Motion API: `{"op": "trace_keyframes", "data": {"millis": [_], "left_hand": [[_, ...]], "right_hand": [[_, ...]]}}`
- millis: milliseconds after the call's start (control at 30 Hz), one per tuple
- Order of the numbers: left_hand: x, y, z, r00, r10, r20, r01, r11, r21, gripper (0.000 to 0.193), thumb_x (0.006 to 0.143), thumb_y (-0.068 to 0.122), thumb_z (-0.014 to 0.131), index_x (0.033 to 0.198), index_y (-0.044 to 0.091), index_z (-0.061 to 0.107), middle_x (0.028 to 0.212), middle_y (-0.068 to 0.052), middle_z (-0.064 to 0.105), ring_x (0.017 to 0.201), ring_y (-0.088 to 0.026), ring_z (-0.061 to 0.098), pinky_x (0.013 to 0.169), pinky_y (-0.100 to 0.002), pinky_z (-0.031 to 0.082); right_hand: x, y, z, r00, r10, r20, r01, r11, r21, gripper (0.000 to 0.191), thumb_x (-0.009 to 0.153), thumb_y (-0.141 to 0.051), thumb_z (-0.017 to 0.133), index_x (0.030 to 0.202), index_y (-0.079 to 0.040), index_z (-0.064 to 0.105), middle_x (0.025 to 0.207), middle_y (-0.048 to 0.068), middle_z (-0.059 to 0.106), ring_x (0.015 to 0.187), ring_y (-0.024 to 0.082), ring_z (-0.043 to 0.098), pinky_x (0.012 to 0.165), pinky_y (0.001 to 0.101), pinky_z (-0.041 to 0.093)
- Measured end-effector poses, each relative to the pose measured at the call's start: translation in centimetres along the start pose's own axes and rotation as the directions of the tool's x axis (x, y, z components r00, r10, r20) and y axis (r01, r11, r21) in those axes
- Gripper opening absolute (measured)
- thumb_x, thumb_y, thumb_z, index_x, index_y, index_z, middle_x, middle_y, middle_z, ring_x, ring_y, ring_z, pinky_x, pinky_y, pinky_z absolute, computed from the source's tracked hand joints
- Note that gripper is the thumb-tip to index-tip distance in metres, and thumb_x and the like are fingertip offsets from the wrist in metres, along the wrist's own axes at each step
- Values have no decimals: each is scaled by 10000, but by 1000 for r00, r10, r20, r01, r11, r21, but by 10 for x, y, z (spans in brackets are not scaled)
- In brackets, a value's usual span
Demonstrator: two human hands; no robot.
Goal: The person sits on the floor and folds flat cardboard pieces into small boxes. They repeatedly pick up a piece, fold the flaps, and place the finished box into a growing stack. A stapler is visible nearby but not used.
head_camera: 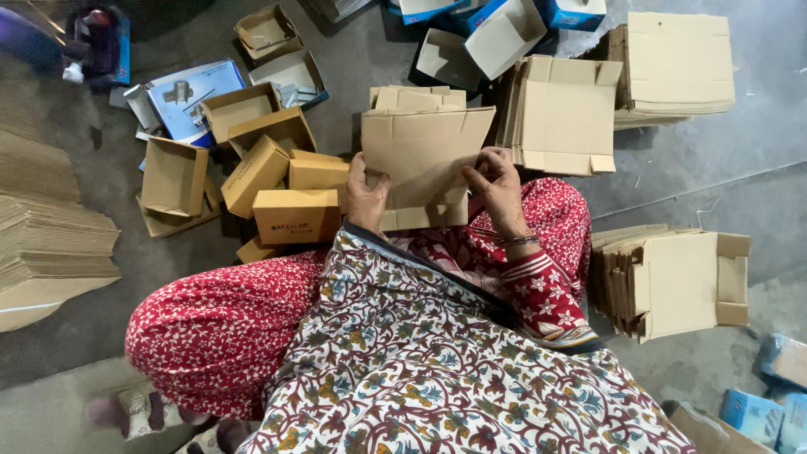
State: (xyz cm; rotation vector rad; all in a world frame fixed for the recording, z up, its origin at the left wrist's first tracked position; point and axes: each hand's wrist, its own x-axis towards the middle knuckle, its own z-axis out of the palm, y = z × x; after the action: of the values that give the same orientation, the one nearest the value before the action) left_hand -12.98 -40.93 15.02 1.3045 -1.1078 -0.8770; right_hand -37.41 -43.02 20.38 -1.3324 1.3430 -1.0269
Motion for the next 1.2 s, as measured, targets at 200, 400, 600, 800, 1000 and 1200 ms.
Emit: {"op": "trace_keyframes", "data": {"millis": [200, 400, 600, 800, 1000, 1200], "left_hand": [[-6, 21, -1, 989, 72, 126, -50, 984, -172, 493, 899, -104, 669, 1366, -18, 536, 1245, -122, 653, 1168, -231, 615, 1032, -321, 498], [-62, 87, 49, 948, 193, 253, -271, 907, 323, 464, 1033, -6, 598, 1470, 12, 445, 621, -99, 637, 470, -197, 602, 426, -291, 544], [-115, 119, 100, 834, 542, 101, -541, 768, 342, 685, 982, -122, 429, 1600, 68, 203, 1494, -296, 517, 1240, -334, 672, 744, -279, 667], [-119, 142, 85, 975, 169, 143, -214, 885, 414, 695, 1003, -7, 425, 1640, 65, 157, 1379, -272, 569, 1151, -366, 666, 963, -392, 636], [-133, 176, 33, 913, 150, 380, -97, 983, -156, 379, 1081, 186, 619, 1392, -17, 550, 1238, -138, 695, 1145, -207, 681, 1013, -320, 571], [-149, 177, -3, 931, -69, 358, 169, 952, -256, 237, 1000, 138, 723, 1143, -48, 691, 1034, -70, 739, 943, -126, 680, 854, -265, 563]], "right_hand": [[-17, -11, -15, 995, -23, 94, 0, 971, 240, 297, 959, -100, 684, 1236, -40, 593, 1106, 65, 713, 997, 150, 698, 902, 312, 602], [-22, -12, -34, 986, -70, -153, 112, 951, 287, 301, 1039, -151, 645, 1268, 17, 545, 1004, 155, 695, 864, 244, 692, 775, 413, 617], [-74, -2, -26, 824, -453, -341, 488, 873, 19, 603, 1011, -4, 489, 1565, -1, 251, 1358, 255, 535, 1137, 314, 624, 981, 468, 592], [-131, -20, -38, 818, -528, -230, 395, 805, -443, 764, 877, 138, 463, 1577, 36, 175, 1409, 304, 497, 1238, 403, 566, 1069, 495, 501], [-168, -61, -88, 992, -123, -10, 121, 949, 293, 682, 978, 109, 506, 1598, -31, 256, 1463, 194, 488, 1302, 295, 529, 1082, 409, 499], [-223, -89, -94, 986, -32, 165, -45, 894, 446, 646, 964, 71, 493, 1568, -71, 316, 1510, 73, 480, 1363, 168, 488, 1123, 306, 425]]}}
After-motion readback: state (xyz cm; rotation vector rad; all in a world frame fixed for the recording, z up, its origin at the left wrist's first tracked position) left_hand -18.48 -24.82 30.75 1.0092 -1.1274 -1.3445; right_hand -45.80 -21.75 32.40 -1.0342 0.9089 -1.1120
